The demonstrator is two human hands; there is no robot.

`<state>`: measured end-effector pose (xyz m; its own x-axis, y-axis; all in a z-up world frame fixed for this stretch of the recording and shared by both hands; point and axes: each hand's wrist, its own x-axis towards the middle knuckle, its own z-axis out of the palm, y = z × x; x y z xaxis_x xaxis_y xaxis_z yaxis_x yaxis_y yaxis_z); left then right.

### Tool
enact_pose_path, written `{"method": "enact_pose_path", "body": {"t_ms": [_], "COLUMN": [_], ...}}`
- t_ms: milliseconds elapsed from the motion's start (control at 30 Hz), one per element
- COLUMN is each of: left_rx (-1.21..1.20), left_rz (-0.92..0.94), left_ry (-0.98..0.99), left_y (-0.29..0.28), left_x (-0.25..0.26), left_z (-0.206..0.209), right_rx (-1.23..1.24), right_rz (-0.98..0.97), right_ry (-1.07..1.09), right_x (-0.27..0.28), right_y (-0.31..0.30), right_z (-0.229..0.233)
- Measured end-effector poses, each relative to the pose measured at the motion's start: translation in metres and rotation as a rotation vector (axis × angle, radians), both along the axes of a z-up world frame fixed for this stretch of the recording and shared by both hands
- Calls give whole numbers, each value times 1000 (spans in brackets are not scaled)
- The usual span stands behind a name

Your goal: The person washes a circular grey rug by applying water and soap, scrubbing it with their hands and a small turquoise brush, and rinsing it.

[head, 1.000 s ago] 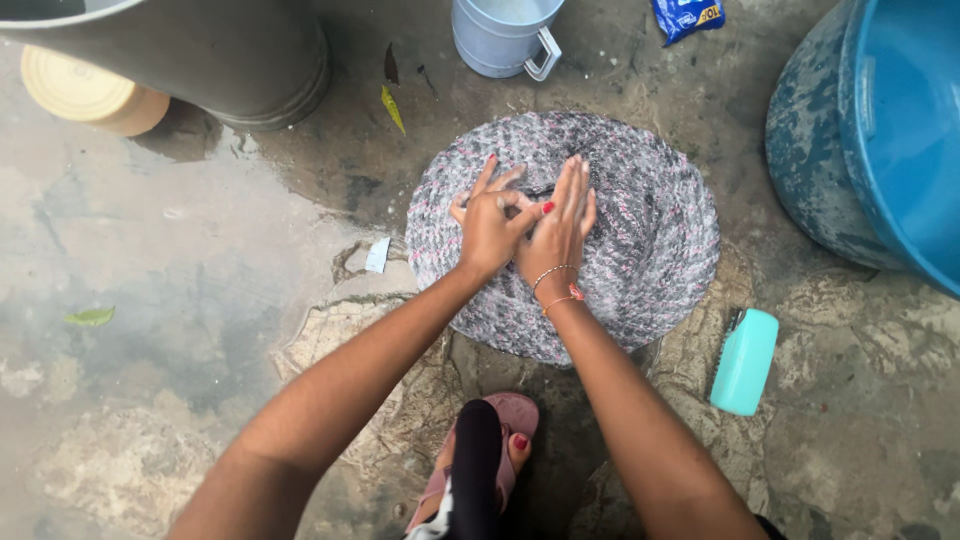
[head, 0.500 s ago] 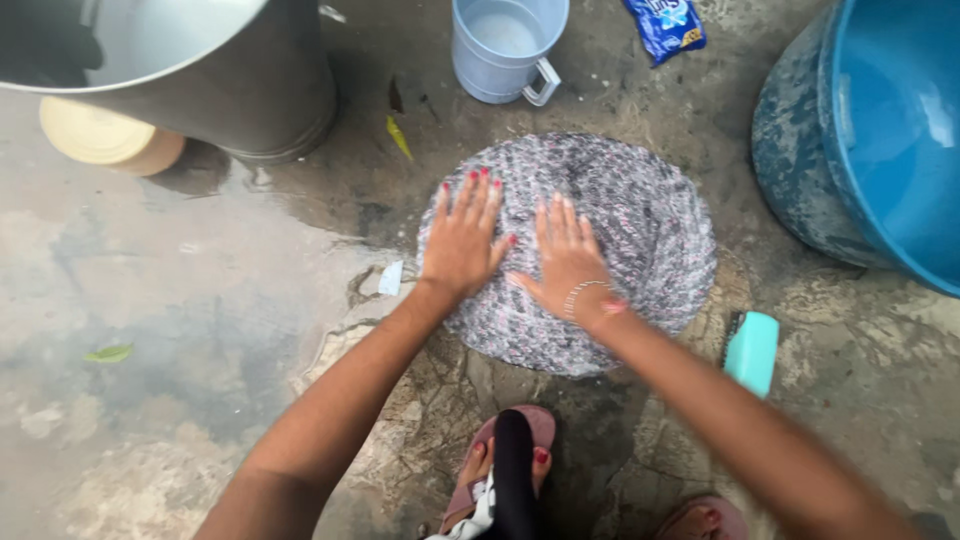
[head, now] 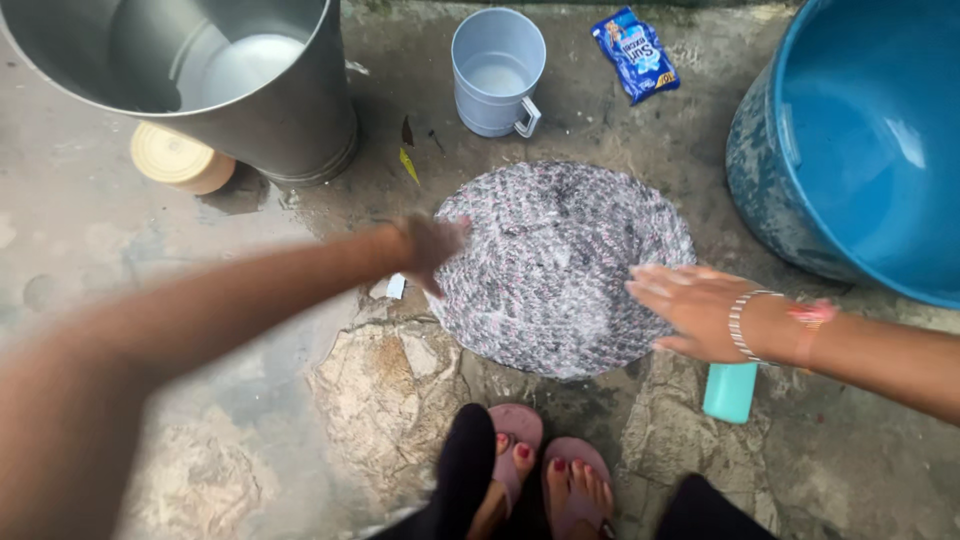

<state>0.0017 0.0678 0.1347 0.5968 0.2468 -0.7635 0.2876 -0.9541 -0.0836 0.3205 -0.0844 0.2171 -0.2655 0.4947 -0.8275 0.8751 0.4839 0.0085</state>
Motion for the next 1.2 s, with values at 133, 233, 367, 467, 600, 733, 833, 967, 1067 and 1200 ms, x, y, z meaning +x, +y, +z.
{"method": "enact_pose_path", "body": {"t_ms": [133, 233, 367, 467, 600, 733, 833, 967, 1067, 1200], "left_rx": [7, -110, -65, -97, 18, -76, -82, -129, -176, -194], "left_rz": [-86, 79, 159, 294, 473, 606, 622, 692, 692, 680], "left_ry": [165, 137, 39, -30, -106, -88, -116, -149, -201, -264], "left_y": [13, 2, -17, -41, -47, -43, -26, -18, -13, -13], "left_x": [0, 10, 23, 21, 42, 44, 53, 57, 52, 47], "left_z": [62, 60, -13, -76, -110, -101, -97, -96, -99, -102], "right_rx": [126, 215, 453, 669, 765, 758, 704, 894, 808, 801], "right_rz": [-31, -102, -37, -28, -81, -202, -349, -371, -514, -438], "right_ry": [227, 365, 485, 697, 722, 731, 512, 262, 168, 244], "right_x": [-23, -55, -85, -89, -93, -101, -76, -66, -97, -148], "right_y": [10, 19, 14, 24, 41, 45, 37, 37, 35, 29], "right_z": [-47, -94, -160, -198, -218, -197, -173, -168, -179, -198]}}
